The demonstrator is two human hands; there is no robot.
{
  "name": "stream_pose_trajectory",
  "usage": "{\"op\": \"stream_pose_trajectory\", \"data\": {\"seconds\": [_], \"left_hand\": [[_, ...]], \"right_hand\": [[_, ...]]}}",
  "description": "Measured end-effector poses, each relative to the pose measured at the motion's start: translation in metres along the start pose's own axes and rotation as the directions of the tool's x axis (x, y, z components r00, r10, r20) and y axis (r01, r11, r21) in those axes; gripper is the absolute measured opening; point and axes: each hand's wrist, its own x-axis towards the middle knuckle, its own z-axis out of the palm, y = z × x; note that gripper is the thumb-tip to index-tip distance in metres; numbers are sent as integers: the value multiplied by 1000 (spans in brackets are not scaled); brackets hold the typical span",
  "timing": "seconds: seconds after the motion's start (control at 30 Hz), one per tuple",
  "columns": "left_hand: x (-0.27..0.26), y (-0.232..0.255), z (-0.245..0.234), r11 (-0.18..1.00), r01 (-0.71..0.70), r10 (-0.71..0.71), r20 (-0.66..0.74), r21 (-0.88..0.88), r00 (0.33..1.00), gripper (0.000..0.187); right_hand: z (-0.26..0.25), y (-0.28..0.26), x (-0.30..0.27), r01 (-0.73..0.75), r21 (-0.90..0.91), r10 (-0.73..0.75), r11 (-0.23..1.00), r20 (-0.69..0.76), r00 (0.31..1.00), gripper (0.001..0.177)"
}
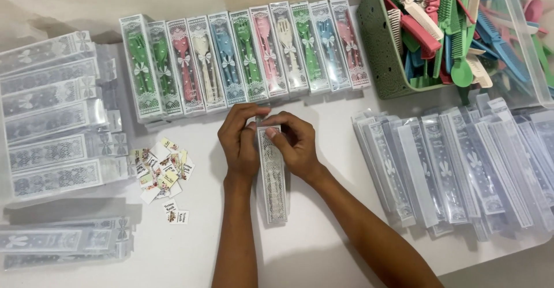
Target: Placing plastic forks and spoons into individual decorative plastic boxes.
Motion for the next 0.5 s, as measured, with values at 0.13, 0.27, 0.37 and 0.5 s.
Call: {"op": "stream_pose_trajectory", "data": {"seconds": [0.13, 0.27, 0.37, 0.5], "left_hand": [[-2, -2, 2, 1000, 8, -8, -26, -6, 1000, 31], [-7, -12, 1, 996, -40, 33, -78, -81, 996, 22], [-8, -14, 0, 997, -60, 55, -96, -49, 994, 19], [-7, -11, -2, 999, -43, 42, -96, -3, 994, 18]], "right_hand": [[1, -3, 1, -12, -3, 12, 1000, 15, 1000, 14], [3, -6, 2, 17, 18, -17, 1000, 14, 1000, 17], [4, -7, 1, 18, 26, -17, 1000, -5, 1000, 30], [5, -2, 0, 28, 20, -27, 999, -30, 999, 35]]}}
